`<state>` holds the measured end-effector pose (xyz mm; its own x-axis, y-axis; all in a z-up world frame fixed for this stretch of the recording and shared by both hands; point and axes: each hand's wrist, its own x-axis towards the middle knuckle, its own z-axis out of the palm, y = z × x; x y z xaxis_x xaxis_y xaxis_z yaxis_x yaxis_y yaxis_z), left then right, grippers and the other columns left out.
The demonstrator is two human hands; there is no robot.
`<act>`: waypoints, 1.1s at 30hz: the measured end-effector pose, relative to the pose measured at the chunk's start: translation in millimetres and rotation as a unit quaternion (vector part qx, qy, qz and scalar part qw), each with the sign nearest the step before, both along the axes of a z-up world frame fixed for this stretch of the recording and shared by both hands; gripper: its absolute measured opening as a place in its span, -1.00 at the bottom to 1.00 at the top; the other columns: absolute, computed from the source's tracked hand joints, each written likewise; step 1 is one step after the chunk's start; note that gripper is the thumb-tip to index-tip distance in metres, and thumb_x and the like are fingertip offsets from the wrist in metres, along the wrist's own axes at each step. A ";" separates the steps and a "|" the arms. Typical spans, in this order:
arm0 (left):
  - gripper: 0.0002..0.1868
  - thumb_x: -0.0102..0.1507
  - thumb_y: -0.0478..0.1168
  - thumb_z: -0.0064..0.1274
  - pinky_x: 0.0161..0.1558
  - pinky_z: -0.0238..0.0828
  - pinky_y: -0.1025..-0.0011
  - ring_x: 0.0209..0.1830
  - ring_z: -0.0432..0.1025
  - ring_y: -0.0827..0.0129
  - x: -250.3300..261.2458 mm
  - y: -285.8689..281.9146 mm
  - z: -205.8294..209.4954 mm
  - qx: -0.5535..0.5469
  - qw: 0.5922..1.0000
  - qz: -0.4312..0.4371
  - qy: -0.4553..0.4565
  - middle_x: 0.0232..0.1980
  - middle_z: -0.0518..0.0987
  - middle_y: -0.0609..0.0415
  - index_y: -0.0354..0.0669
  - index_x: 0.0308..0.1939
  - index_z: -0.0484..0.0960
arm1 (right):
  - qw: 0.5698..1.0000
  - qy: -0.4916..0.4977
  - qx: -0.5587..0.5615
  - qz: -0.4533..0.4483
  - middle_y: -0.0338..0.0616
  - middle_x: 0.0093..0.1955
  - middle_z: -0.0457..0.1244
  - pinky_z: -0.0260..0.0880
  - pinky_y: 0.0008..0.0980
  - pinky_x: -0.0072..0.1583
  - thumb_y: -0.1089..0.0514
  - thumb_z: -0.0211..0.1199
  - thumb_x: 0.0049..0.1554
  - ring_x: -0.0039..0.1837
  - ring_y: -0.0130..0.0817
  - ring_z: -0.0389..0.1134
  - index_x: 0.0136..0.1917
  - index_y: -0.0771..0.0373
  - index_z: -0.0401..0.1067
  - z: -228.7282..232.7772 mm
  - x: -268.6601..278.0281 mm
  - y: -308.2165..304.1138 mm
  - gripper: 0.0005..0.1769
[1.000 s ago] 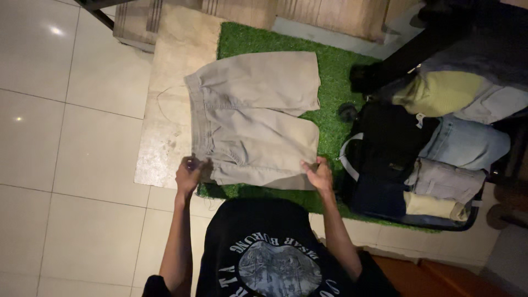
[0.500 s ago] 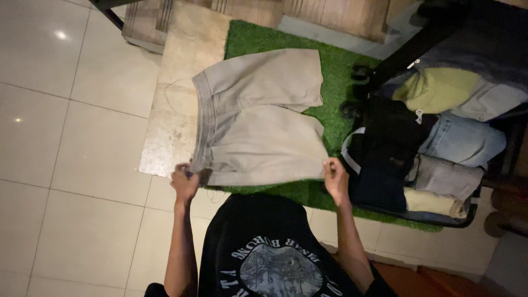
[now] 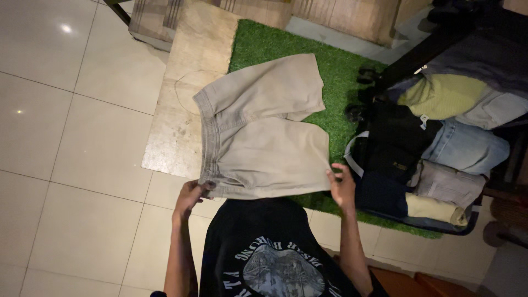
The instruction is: The person picks up several garments, folds them by hand into rectangular shapes or rolls them into cylinders, and places them into organized compartments within an open suitcase.
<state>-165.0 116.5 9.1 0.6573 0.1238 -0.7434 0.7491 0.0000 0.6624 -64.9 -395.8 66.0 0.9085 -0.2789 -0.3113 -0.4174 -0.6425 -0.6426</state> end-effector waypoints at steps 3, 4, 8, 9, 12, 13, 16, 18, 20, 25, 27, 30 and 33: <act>-0.56 0.19 -0.14 0.05 -0.30 0.49 0.35 -0.43 0.62 0.25 28.4 6.3 42.5 -0.092 0.994 0.050 -0.022 -0.20 0.73 -0.04 -0.41 0.03 0.67 | 0.995 -0.067 0.075 -0.001 -0.05 -0.15 0.38 0.32 -0.38 -0.08 0.07 0.43 0.17 -0.13 -0.42 0.32 0.19 0.22 0.46 27.6 35.4 7.0 -0.63; -0.58 0.22 -0.19 0.04 -0.28 0.55 0.33 -0.45 0.61 0.23 39.4 5.1 58.2 -0.110 0.990 0.073 -0.038 -0.23 0.72 -0.10 -0.45 0.04 0.65 | 0.991 -0.094 0.099 0.007 -0.04 -0.13 0.36 0.29 -0.40 -0.09 0.09 0.45 0.18 -0.12 -0.42 0.29 0.17 0.25 0.47 35.3 48.7 8.8 -0.66; -0.58 0.34 -0.19 -0.01 -0.30 0.54 0.31 -0.45 0.58 0.16 94.2 6.9 121.6 -0.145 0.981 0.119 -0.050 -0.30 0.66 -0.27 -0.54 0.10 0.62 | 0.990 -0.034 0.127 0.047 -0.14 -0.06 0.44 0.43 -0.44 -0.06 0.10 0.46 0.12 -0.06 -0.41 0.43 0.08 0.24 0.53 67.9 128.9 9.0 -0.70; -0.58 0.34 -0.18 -0.02 -0.27 0.56 0.32 -0.42 0.58 0.16 110.4 7.6 134.3 -0.134 0.982 0.128 -0.037 -0.27 0.67 -0.27 -0.51 0.13 0.60 | 0.987 -0.044 0.138 0.072 -0.14 -0.02 0.44 0.45 -0.44 -0.03 0.11 0.47 0.10 -0.04 -0.40 0.43 0.09 0.23 0.56 75.4 151.1 9.9 -0.69; -0.57 0.35 -0.16 -0.05 -0.22 0.60 0.32 -0.33 0.61 0.14 163.2 11.2 153.5 -0.143 0.977 0.152 -0.037 -0.21 0.68 -0.27 -0.44 0.18 0.53 | 0.995 0.015 0.090 0.032 -0.07 -0.02 0.43 0.47 -0.39 -0.07 0.10 0.53 0.04 -0.08 -0.37 0.44 0.12 0.22 0.53 90.2 232.4 26.0 -0.60; -0.58 0.35 -0.16 -0.08 -0.22 0.60 0.31 -0.31 0.62 0.12 180.4 14.5 154.5 -0.171 0.970 0.161 -0.061 -0.19 0.67 -0.25 -0.46 0.16 0.51 | 0.996 0.060 0.064 -0.002 -0.07 -0.04 0.42 0.48 -0.34 -0.12 0.07 0.51 0.04 -0.12 -0.35 0.44 0.15 0.17 0.51 94.7 256.7 31.4 -0.57; -0.61 0.36 -0.17 -0.06 -0.14 0.60 0.28 -0.19 0.66 0.08 224.5 23.2 149.8 -0.218 0.945 0.193 -0.150 -0.08 0.67 -0.27 -0.47 0.11 0.44 | 0.994 -0.030 0.093 0.043 0.00 0.00 0.43 0.42 -0.32 -0.05 0.05 0.51 0.11 -0.08 -0.35 0.40 0.16 0.24 0.56 95.1 320.7 51.0 -0.60; -0.64 0.33 -0.21 -0.01 -0.10 0.58 0.27 -0.15 0.66 0.08 249.7 27.8 139.5 -0.206 0.933 0.224 -0.189 -0.01 0.66 -0.25 -0.37 0.12 0.37 | 0.988 -0.066 0.135 0.028 0.11 0.03 0.42 0.40 -0.23 0.00 0.00 0.48 0.15 -0.05 -0.23 0.39 0.23 0.26 0.50 86.4 350.0 60.3 -0.53; -0.58 0.25 -0.27 0.03 -0.11 0.55 0.24 -0.16 0.63 0.10 269.0 29.1 114.9 -0.164 0.929 0.265 -0.201 0.03 0.63 -0.19 -0.16 0.16 0.28 | 0.985 -0.154 0.049 0.063 0.10 0.16 0.40 0.39 -0.21 0.17 -0.08 0.50 0.16 0.15 -0.17 0.40 0.30 0.28 0.43 69.4 362.6 65.6 -0.42; -0.42 0.21 -0.29 0.10 -0.06 0.52 0.27 -0.06 0.55 0.17 249.8 28.7 -25.0 0.147 0.927 0.175 -0.298 0.06 0.58 -0.21 -0.35 0.28 0.29 | 0.995 -0.013 -0.066 0.070 0.13 0.32 0.30 0.27 -0.12 0.34 -0.26 0.54 0.05 0.35 -0.01 0.31 0.42 0.26 0.28 -9.9 354.1 58.8 -0.11; -0.37 0.19 -0.30 0.11 -0.05 0.52 0.28 -0.04 0.52 0.17 226.7 24.4 -71.7 0.200 0.922 0.135 -0.304 0.06 0.56 -0.24 -0.43 0.32 0.30 | 0.996 0.043 -0.053 0.064 0.14 0.34 0.27 0.25 -0.10 0.33 -0.23 0.59 0.00 0.35 -0.01 0.29 0.43 0.31 0.22 -49.4 337.6 50.4 -0.03; -0.32 0.16 -0.27 0.14 -0.16 0.55 0.34 -0.12 0.55 0.24 197.6 10.6 -91.7 0.192 0.950 0.132 -0.207 0.00 0.58 -0.20 -0.50 0.30 0.28 | 0.995 0.078 0.038 0.051 0.14 0.30 0.29 0.36 -0.20 0.31 -0.14 0.60 -0.06 0.29 -0.11 0.35 0.44 0.40 0.15 -90.5 313.7 42.0 0.04; -0.27 0.13 -0.24 0.25 -0.31 0.50 0.38 -0.24 0.52 0.26 199.8 -7.4 -60.6 0.126 0.968 0.189 -0.106 -0.07 0.58 -0.21 -0.53 0.26 0.28 | 0.993 0.043 0.102 0.048 0.11 0.23 0.36 0.45 -0.24 0.23 -0.07 0.59 -0.07 0.21 -0.18 0.42 0.40 0.43 0.23 -102.2 294.1 45.6 -0.04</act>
